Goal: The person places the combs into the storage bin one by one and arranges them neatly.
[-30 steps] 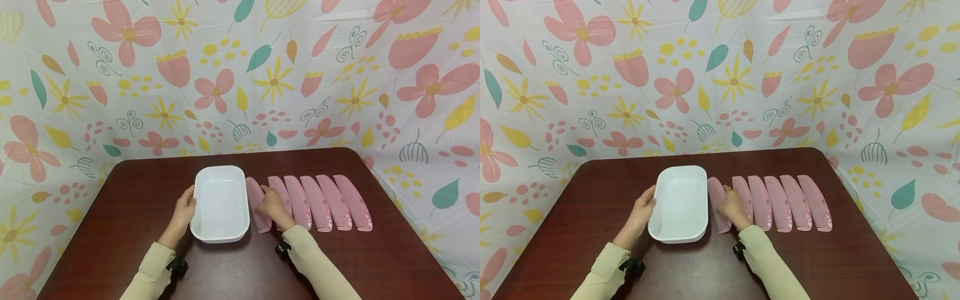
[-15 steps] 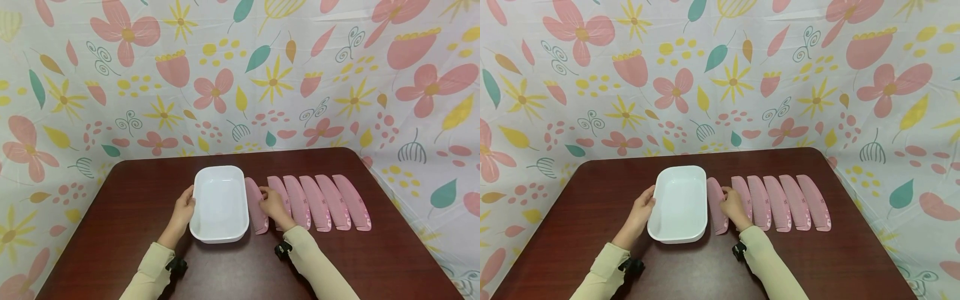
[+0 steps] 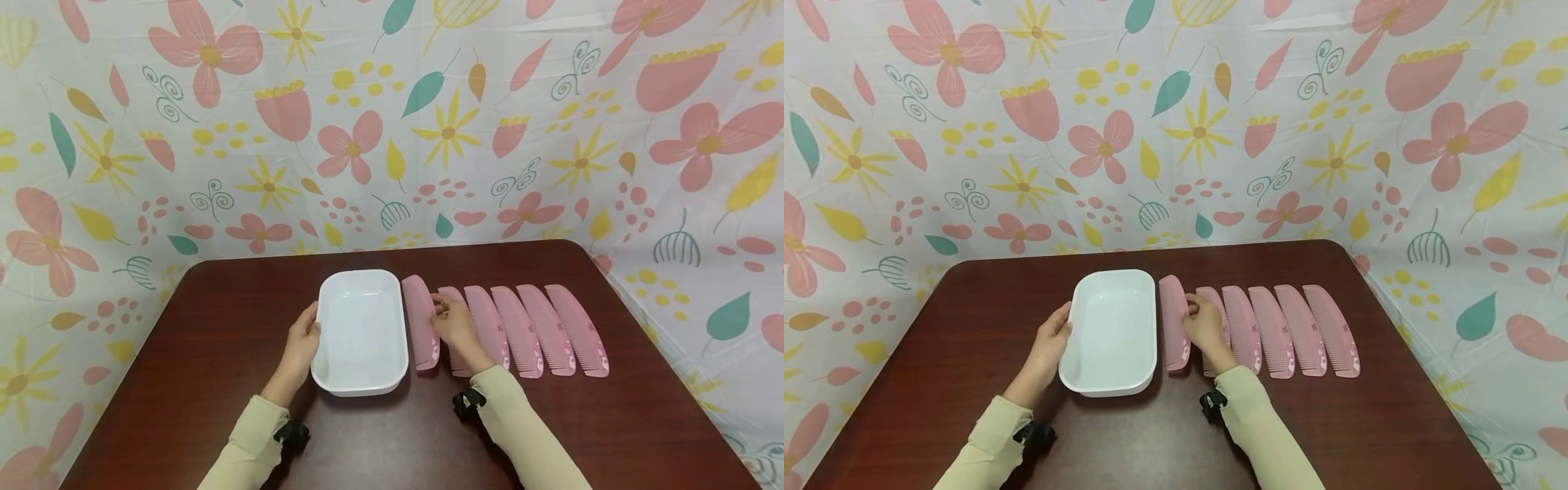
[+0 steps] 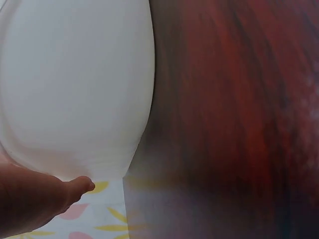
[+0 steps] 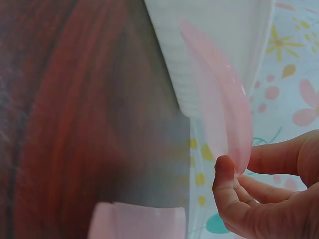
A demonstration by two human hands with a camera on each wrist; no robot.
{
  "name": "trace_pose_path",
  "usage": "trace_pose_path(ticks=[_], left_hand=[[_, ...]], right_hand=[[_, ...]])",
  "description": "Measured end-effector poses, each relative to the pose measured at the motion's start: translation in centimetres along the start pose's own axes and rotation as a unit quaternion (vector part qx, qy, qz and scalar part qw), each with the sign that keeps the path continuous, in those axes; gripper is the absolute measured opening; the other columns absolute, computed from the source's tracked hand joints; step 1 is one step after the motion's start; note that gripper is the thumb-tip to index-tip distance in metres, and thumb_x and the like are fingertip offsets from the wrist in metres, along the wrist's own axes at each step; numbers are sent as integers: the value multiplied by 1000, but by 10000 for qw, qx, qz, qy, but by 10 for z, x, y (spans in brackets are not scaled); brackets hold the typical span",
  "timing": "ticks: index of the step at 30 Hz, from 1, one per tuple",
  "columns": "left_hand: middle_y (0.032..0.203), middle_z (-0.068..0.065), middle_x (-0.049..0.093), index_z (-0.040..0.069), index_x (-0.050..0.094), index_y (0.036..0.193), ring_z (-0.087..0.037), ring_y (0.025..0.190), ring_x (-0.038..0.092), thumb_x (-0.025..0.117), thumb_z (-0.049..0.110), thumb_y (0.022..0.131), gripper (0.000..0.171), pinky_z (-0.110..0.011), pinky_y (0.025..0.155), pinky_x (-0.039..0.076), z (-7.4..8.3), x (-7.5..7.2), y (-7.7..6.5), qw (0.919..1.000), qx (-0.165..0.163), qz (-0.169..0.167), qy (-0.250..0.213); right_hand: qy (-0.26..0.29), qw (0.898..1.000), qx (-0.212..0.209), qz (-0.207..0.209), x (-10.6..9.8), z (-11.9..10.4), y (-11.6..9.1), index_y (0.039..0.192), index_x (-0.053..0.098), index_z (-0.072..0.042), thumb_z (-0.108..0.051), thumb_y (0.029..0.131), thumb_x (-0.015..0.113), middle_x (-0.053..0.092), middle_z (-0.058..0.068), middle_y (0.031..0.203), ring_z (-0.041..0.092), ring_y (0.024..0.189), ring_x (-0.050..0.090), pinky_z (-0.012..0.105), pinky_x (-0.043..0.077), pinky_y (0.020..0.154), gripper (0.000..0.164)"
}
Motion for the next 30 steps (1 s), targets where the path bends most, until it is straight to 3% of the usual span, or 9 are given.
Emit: trace_pose_path(ticks=[15,23,30], left_hand=[[152,-25,28,-3,27,149,-34,141,25,35,-2,100,49,-48,114,23,-2,-1,2,9999,-8,-29,-123],[153,-24,28,-3,27,149,-33,141,24,35,-1,100,49,-47,115,22,-3,0,1,9998,-52,-92,-176],[152,-24,28,-4,26,149,-33,141,25,34,-1,100,49,-48,115,22,-2,-1,1,9997,-18,-137,-203]], right_hand=[[-63,9990,393,179,-25,-10,11,119,63,8,8,80,60,68,23,92,32,86,67,15,46,64,39],[132,9986,336,383,-31,-20,13,118,65,6,6,81,61,68,21,90,23,78,63,12,42,60,38],[360,9980,411,307,-27,-31,14,121,64,3,5,82,62,68,20,94,18,80,61,12,43,63,40]])
Point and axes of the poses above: each hand's wrist, its own y-axis towards the middle knuckle, its own x-axis out of the palm, z = x × y, the point moved 3 cm from there along y, towards the middle knuckle
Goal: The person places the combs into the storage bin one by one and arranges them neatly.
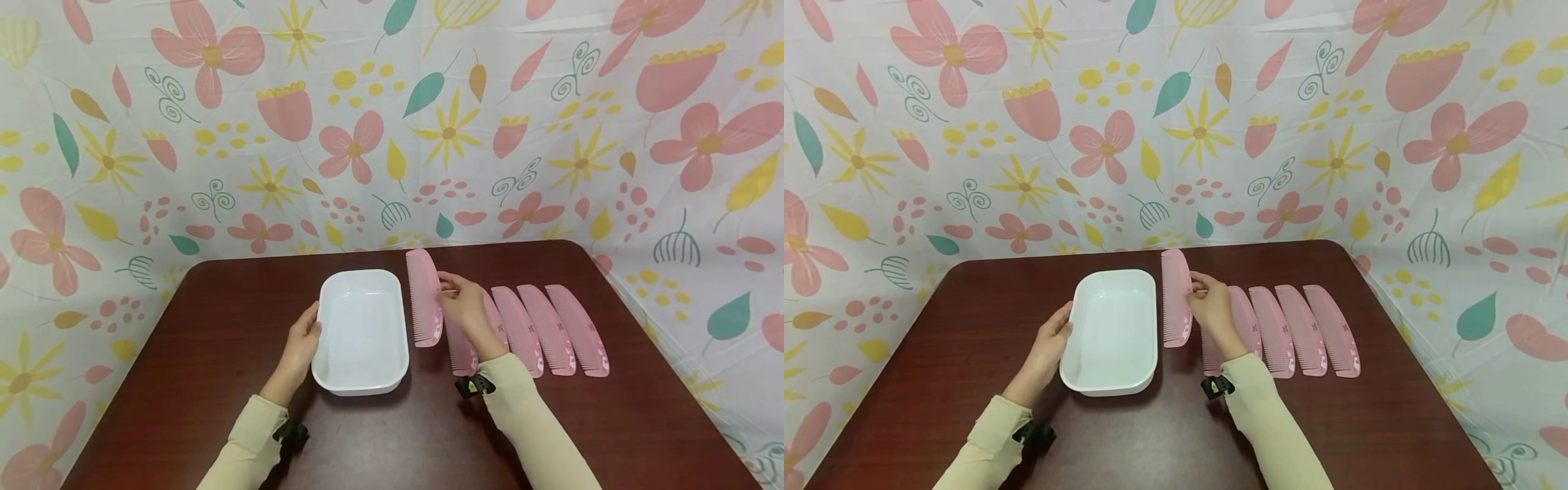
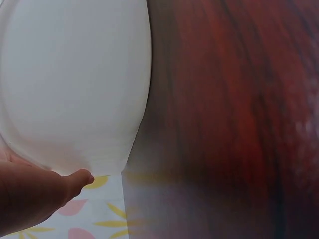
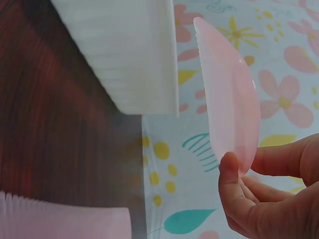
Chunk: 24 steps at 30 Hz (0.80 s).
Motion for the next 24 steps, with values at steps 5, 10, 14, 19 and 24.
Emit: trace_pose_path(ticks=[5,10,14,19,24], left_hand=[[152,-25,28,-4,26,149,-34,141,25,34,-2,100,49,-47,115,22,0,0,0,10000,27,-15,-37],[152,-25,27,-5,26,149,-33,141,24,34,-2,100,49,-47,115,21,0,0,0,10000,55,-30,-63],[152,-25,27,-5,25,149,-34,141,24,34,-2,100,49,-47,115,21,1,0,0,9999,92,-44,-41],[152,-25,27,-5,25,149,-34,141,25,34,-1,100,49,-48,115,22,0,0,0,9999,103,-27,-13],[151,-27,28,-5,26,149,-36,140,25,34,-2,100,49,-49,114,23,0,-1,0,9999,119,-17,18]], right_hand=[[274,9995,40,-127,5,-7,-1,123,63,3,4,83,64,68,22,96,25,85,65,13,45,63,40],[458,9986,100,-260,13,-13,-5,122,63,3,5,83,65,68,22,94,26,85,66,14,45,62,39],[728,9966,174,-351,20,-15,-7,121,64,3,4,83,66,68,20,91,20,78,65,15,46,62,38],[1103,9924,371,-399,31,-18,-11,122,64,1,2,83,68,67,17,91,16,77,62,17,48,63,39],[1322,9897,357,-426,43,-24,-12,121,64,2,2,83,68,66,18,90,18,76,62,18,49,63,39]])
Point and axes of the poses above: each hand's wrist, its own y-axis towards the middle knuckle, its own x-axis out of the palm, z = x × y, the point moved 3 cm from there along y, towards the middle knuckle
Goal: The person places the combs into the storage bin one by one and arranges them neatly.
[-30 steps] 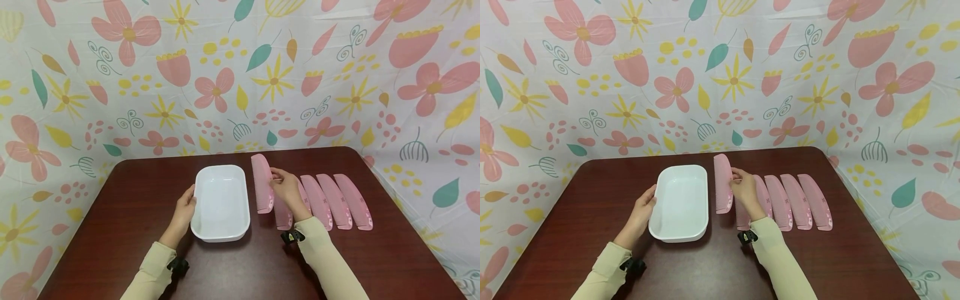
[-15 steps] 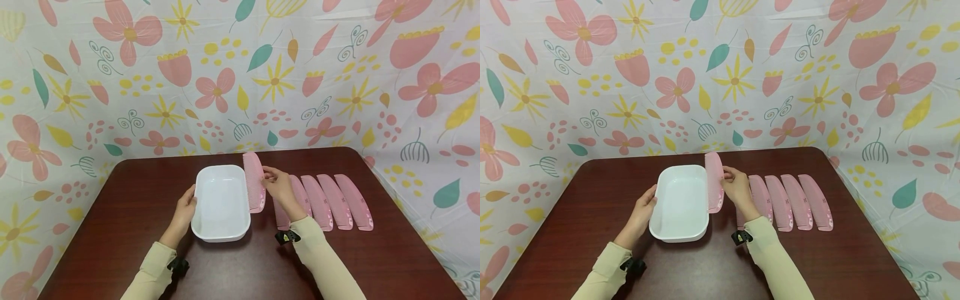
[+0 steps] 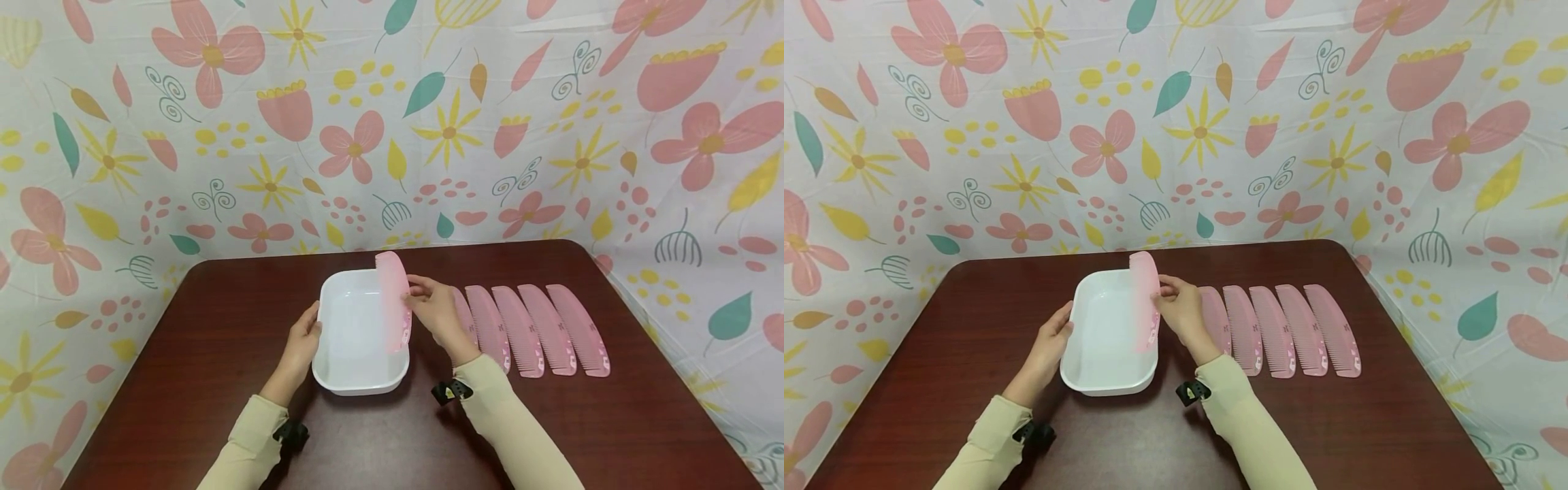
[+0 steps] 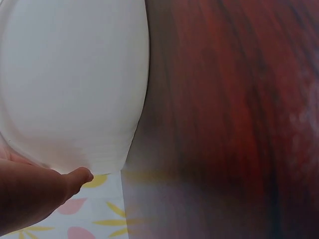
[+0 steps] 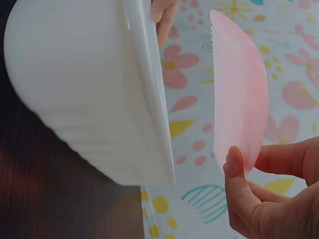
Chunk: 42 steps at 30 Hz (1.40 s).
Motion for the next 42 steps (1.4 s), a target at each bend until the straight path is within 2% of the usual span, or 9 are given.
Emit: trace_pose_path(ticks=[4,10,16,20,32,42], left_hand=[[152,-26,28,-4,25,149,-35,141,25,35,-1,100,49,-49,114,23,-1,0,0,10000,-26,-1,28],[152,-26,28,-5,25,149,-36,141,25,34,-1,101,49,-50,114,22,0,-2,-2,10000,8,-26,73],[152,-25,28,-4,26,149,-34,140,26,35,0,101,49,-48,114,23,-1,-1,-2,10000,7,-41,2],[152,-25,28,-4,25,149,-34,140,27,35,0,101,49,-48,114,23,-1,-2,-2,10000,34,-41,-16],[150,-26,30,-6,26,148,-36,138,31,35,-1,101,49,-49,113,26,0,-1,-2,9998,137,-63,-149],[150,-27,31,-5,26,148,-37,137,32,35,-1,101,49,-50,113,26,1,1,-3,9998,113,-68,-126]], right_hand=[[86,9999,22,-63,11,-3,0,121,64,3,3,83,68,67,19,91,18,75,63,19,49,62,39],[-188,9997,102,-139,26,-8,0,123,64,2,0,83,69,67,16,91,16,75,64,23,53,62,40],[-311,9992,170,-188,40,-10,4,122,65,1,0,82,71,69,17,94,24,81,68,30,57,68,40],[-281,9985,310,-346,50,-7,7,121,65,1,0,82,70,68,17,95,25,80,69,32,58,69,39],[-158,9974,404,-583,81,1,8,118,65,4,3,81,69,68,18,92,18,70,66,29,58,64,38],[-425,9962,443,-621,90,3,2,118,64,4,3,80,69,68,17,90,17,70,65,26,56,62,38]])
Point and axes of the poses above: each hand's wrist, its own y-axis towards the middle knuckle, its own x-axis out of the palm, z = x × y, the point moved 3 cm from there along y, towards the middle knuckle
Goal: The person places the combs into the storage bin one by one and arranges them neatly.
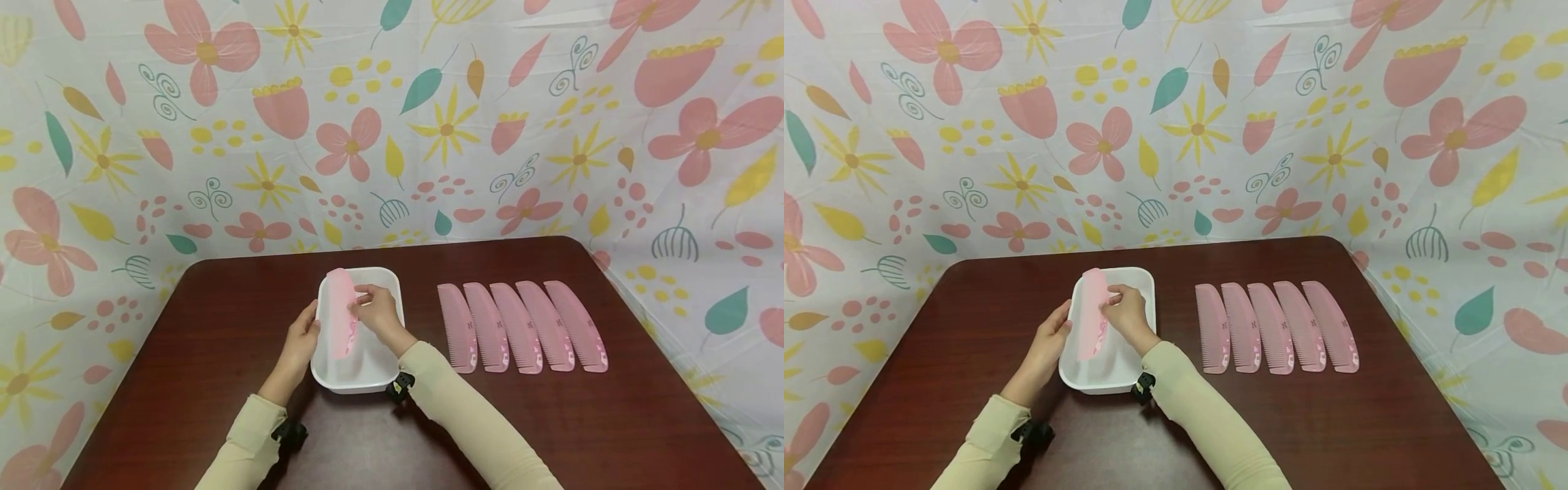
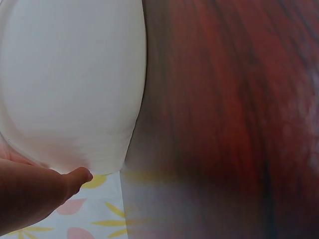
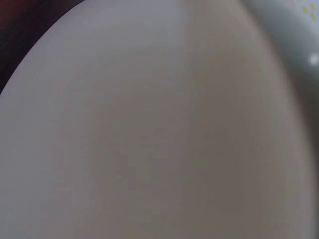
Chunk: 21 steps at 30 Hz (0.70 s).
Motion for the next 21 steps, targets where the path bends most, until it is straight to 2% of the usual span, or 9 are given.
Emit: trace_pose_path(ticks=[12,21], left_hand=[[149,-26,33,-5,27,148,-36,135,34,35,-1,101,48,-50,112,27,-2,0,1,10000,-31,-3,37],[150,-26,32,-5,27,148,-36,136,33,35,-1,101,48,-50,112,27,-1,0,1,10000,5,-3,-27]], right_hand=[[-178,9997,-47,127,3,6,-8,116,64,3,3,79,71,69,16,86,21,66,68,23,53,56,38],[-216,9996,-101,180,5,10,-13,115,64,3,3,77,71,69,14,83,17,62,66,21,48,52,38]])
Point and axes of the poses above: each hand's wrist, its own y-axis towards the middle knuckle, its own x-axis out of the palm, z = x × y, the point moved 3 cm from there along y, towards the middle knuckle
